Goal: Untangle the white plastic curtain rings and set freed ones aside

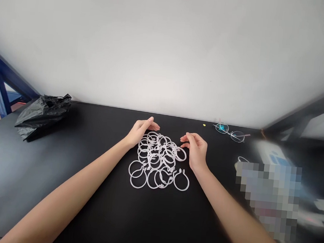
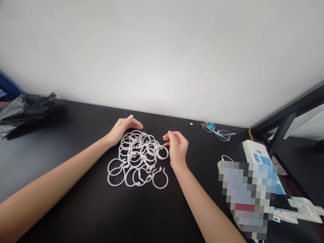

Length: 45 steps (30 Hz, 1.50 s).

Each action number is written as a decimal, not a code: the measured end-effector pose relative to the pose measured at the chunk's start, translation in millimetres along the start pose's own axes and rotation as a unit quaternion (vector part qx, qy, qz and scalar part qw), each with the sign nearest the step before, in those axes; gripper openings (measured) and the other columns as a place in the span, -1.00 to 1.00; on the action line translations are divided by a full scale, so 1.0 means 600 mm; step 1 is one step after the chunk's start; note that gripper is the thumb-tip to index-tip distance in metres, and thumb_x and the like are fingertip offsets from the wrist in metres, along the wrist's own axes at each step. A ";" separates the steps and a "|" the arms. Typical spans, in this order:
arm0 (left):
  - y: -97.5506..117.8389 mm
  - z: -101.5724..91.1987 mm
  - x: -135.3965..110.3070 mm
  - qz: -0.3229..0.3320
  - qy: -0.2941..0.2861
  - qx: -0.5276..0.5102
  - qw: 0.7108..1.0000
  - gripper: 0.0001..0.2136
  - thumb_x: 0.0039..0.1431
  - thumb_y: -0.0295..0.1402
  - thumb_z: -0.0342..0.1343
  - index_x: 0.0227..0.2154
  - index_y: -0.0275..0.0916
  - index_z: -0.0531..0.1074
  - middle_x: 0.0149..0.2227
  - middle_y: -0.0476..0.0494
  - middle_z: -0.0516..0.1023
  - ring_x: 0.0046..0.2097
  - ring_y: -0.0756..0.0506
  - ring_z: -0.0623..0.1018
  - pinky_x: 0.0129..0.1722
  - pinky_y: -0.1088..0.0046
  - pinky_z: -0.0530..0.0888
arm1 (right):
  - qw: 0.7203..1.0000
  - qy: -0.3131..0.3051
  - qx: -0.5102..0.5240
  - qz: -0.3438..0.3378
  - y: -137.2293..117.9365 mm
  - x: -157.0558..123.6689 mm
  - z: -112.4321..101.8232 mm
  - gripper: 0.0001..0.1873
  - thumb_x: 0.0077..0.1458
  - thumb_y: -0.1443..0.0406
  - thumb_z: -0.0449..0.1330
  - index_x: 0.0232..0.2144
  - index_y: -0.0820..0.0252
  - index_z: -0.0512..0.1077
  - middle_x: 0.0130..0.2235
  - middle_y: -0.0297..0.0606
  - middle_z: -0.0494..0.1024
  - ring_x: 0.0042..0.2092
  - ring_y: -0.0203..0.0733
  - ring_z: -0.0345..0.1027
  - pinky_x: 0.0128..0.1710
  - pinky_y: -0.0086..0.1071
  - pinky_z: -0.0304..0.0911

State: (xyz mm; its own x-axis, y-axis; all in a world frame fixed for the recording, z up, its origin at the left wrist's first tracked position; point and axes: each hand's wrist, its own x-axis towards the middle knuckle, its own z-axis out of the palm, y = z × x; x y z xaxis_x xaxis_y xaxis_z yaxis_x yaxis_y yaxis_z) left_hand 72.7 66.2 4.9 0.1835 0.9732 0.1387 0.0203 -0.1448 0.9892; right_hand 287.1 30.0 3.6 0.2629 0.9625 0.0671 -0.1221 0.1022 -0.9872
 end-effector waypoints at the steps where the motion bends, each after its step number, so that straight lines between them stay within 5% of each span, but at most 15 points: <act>1: 0.001 -0.001 0.001 -0.001 0.004 -0.003 1.000 -0.45 0.22 0.09 -0.09 -0.41 -0.33 0.57 -0.28 -0.28 0.63 -0.14 -0.22 0.59 -0.01 0.20 0.47 | 1.000 0.001 0.000 -0.001 0.000 0.000 0.000 -0.79 -0.03 0.20 0.27 -0.58 0.22 0.46 -0.50 -0.29 0.49 -0.40 -0.25 0.38 -0.55 -0.47 0.33; 4: 0.018 -0.006 -0.005 0.006 0.010 0.023 1.000 -0.47 0.24 0.07 -0.11 -0.36 -0.31 0.55 -0.20 -0.27 0.62 -0.07 -0.22 0.56 0.00 0.22 0.46 | 1.000 0.002 -0.002 -0.008 -0.001 -0.001 0.000 -0.79 -0.04 0.20 0.27 -0.58 0.22 0.45 -0.50 -0.29 0.49 -0.41 -0.25 0.38 -0.55 -0.47 0.33; 7: 0.059 -0.016 -0.039 0.044 -0.039 0.159 0.986 -0.60 0.22 0.00 0.01 -0.23 -0.26 0.51 -0.14 -0.20 0.60 -0.05 -0.19 0.54 0.00 0.27 0.44 | 1.000 -0.003 -0.009 -0.016 -0.001 -0.003 -0.001 -0.78 -0.03 0.19 0.26 -0.58 0.22 0.45 -0.50 -0.28 0.49 -0.41 -0.25 0.38 -0.56 -0.46 0.32; 12: 0.117 -0.026 -0.148 0.177 -0.029 0.402 0.898 -0.82 0.25 -0.21 0.04 -0.34 -0.21 0.38 -0.34 -0.11 0.47 -0.27 -0.08 0.45 -0.24 0.38 0.40 | 0.999 -0.011 -0.023 -0.025 0.002 -0.003 -0.001 -0.77 -0.03 0.18 0.27 -0.57 0.21 0.45 -0.50 -0.28 0.50 -0.42 -0.26 0.38 -0.58 -0.48 0.32; 16: 0.101 -0.017 -0.212 0.163 -0.069 0.503 0.846 -0.85 0.27 -0.31 -0.03 -0.40 -0.19 0.35 -0.46 -0.07 0.39 -0.36 -0.08 0.36 -0.38 0.40 0.33 | 0.999 -0.007 -0.027 -0.028 0.004 -0.003 0.000 -0.77 -0.05 0.17 0.28 -0.57 0.21 0.44 -0.50 -0.28 0.51 -0.42 -0.25 0.39 -0.58 -0.48 0.32; 19: 0.073 -0.007 -0.229 0.144 -0.074 0.528 0.834 -0.83 0.29 -0.35 -0.07 -0.41 -0.20 0.35 -0.42 -0.09 0.41 -0.33 -0.10 0.37 -0.37 0.39 0.33 | 0.999 -0.010 -0.026 -0.030 0.004 -0.004 0.000 -0.77 -0.05 0.17 0.27 -0.57 0.21 0.44 -0.50 -0.28 0.51 -0.43 -0.26 0.39 -0.58 -0.49 0.31; 27: 0.066 -0.021 -0.224 0.097 -0.097 0.459 0.878 -0.81 0.32 -0.32 -0.08 -0.36 -0.18 0.40 -0.34 -0.09 0.48 -0.27 -0.10 0.42 -0.32 0.41 0.38 | 0.997 -0.022 -0.052 -0.054 0.007 -0.009 -0.001 -0.75 0.02 0.16 0.23 -0.56 0.20 0.42 -0.49 -0.28 0.50 -0.41 -0.24 0.39 -0.56 -0.45 0.31; 32: 0.102 -0.025 -0.188 0.107 -0.085 0.399 0.907 -0.76 0.32 -0.21 -0.06 -0.35 -0.17 0.44 -0.35 -0.09 0.50 -0.31 -0.07 0.45 -0.36 0.44 0.39 | 0.972 0.014 -0.135 -0.194 -0.020 -0.029 -0.004 -0.78 0.12 0.16 0.19 -0.46 0.16 0.47 -0.38 -0.25 0.53 -0.29 -0.17 0.44 -0.23 -0.28 0.40; 35: 0.109 -0.009 -0.163 0.118 -0.087 0.337 0.930 -0.77 0.30 -0.19 -0.02 -0.33 -0.18 0.45 -0.40 -0.06 0.51 -0.39 -0.03 0.45 -0.39 0.48 0.41 | 0.955 -0.111 -0.144 -0.236 -0.053 -0.060 0.003 -0.82 0.15 0.18 0.18 -0.35 0.11 0.54 -0.29 -0.24 0.56 -0.20 -0.13 0.45 -0.11 -0.24 0.36; 37: 0.105 0.001 -0.155 0.104 -0.090 0.278 0.951 -0.79 0.28 -0.19 0.03 -0.33 -0.20 0.47 -0.42 -0.04 0.50 -0.45 0.01 0.43 -0.45 0.50 0.39 | 0.933 -0.258 -0.138 -0.210 -0.072 -0.084 0.010 -0.81 0.13 0.21 0.21 -0.21 0.09 0.56 -0.29 -0.27 0.57 -0.24 -0.17 0.46 -0.13 -0.25 0.38; 39: 0.097 0.006 -0.155 0.071 -0.091 0.209 0.971 -0.79 0.25 -0.19 0.07 -0.33 -0.22 0.48 -0.45 -0.04 0.49 -0.51 0.03 0.41 -0.53 0.52 0.37 | 0.925 -0.332 -0.115 -0.142 -0.084 -0.103 0.017 -0.75 0.14 0.23 0.22 -0.11 0.09 0.53 -0.33 -0.30 0.57 -0.30 -0.21 0.47 -0.21 -0.29 0.42; 45: 0.090 0.005 -0.171 -0.045 -0.151 0.038 0.987 -0.78 0.19 -0.18 0.16 -0.37 -0.24 0.49 -0.50 -0.04 0.47 -0.54 0.03 0.42 -0.55 0.50 0.43 | 0.923 -0.379 -0.050 0.040 -0.090 -0.114 0.022 -0.85 0.13 0.22 0.23 -0.31 0.16 0.53 -0.44 -0.33 0.55 -0.39 -0.27 0.46 -0.32 -0.36 0.43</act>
State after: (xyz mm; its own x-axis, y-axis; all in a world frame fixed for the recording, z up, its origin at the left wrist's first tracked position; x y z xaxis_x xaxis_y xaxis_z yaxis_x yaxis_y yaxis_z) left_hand 58.1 -42.2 43.6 0.4611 0.8872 0.0182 0.1226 -0.0840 0.9889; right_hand 263.3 -38.3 54.2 -0.4940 0.8687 0.0372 -0.0137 0.0350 -0.9993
